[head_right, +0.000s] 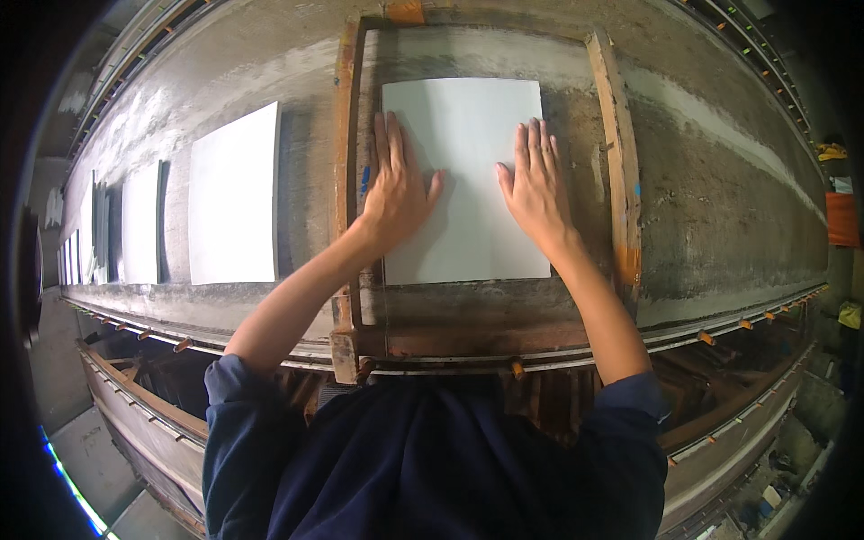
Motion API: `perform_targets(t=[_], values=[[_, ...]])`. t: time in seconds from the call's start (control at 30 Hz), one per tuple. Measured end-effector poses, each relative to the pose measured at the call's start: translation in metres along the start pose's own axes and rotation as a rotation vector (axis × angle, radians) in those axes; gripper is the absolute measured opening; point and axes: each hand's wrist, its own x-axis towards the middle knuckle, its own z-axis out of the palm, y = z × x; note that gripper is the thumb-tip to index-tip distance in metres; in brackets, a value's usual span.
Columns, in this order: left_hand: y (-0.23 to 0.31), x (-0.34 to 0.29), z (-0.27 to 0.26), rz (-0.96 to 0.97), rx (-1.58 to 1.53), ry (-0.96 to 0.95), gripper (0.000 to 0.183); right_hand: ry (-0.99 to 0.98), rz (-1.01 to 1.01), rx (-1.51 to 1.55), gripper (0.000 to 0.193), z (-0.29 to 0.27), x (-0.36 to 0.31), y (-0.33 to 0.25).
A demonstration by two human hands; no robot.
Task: The person repeatedly picks up white rectangular panels from a conveyor belt and places them into a wooden frame. They smooth the panels with their hands and then remove the frame, continuing the cycle with additional panels.
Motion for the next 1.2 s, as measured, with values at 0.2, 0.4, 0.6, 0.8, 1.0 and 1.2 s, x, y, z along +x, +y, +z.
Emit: perform_targets(t=[0.2,0.4,0.6,0.8,1.0,1.2], values=[[-0.008,0.052,0.019,0.042,0.064,0.046,0.077,0.047,-0.041,0.065,0.054,0.021,0.042,0.020],[-0.004,0.082,0.034,0.008,0.141,0.012,0.066,-0.003,-0.209,0.070,0.047,0.034,0.101,0.028],[-0.005,0.092,0.043,-0.023,0.094,0.060,0.075,0.007,-0.178,0.102,0.044,0.052,0.126,0.032],[-0.017,0.095,0.042,-0.175,-0.135,0.135,0.085,0.111,0.101,-0.084,0.055,0.055,0.109,0.040],[-0.010,0.044,0.018,-0.255,-0.221,-0.120,0.104,0.129,0.117,0.030,0.062,0.040,0.033,0.030],[0.019,-0.031,0.013,-0.010,0.063,-0.039,0.117,0.096,0.007,0.001,0.065,0.016,-0.027,0.008]])
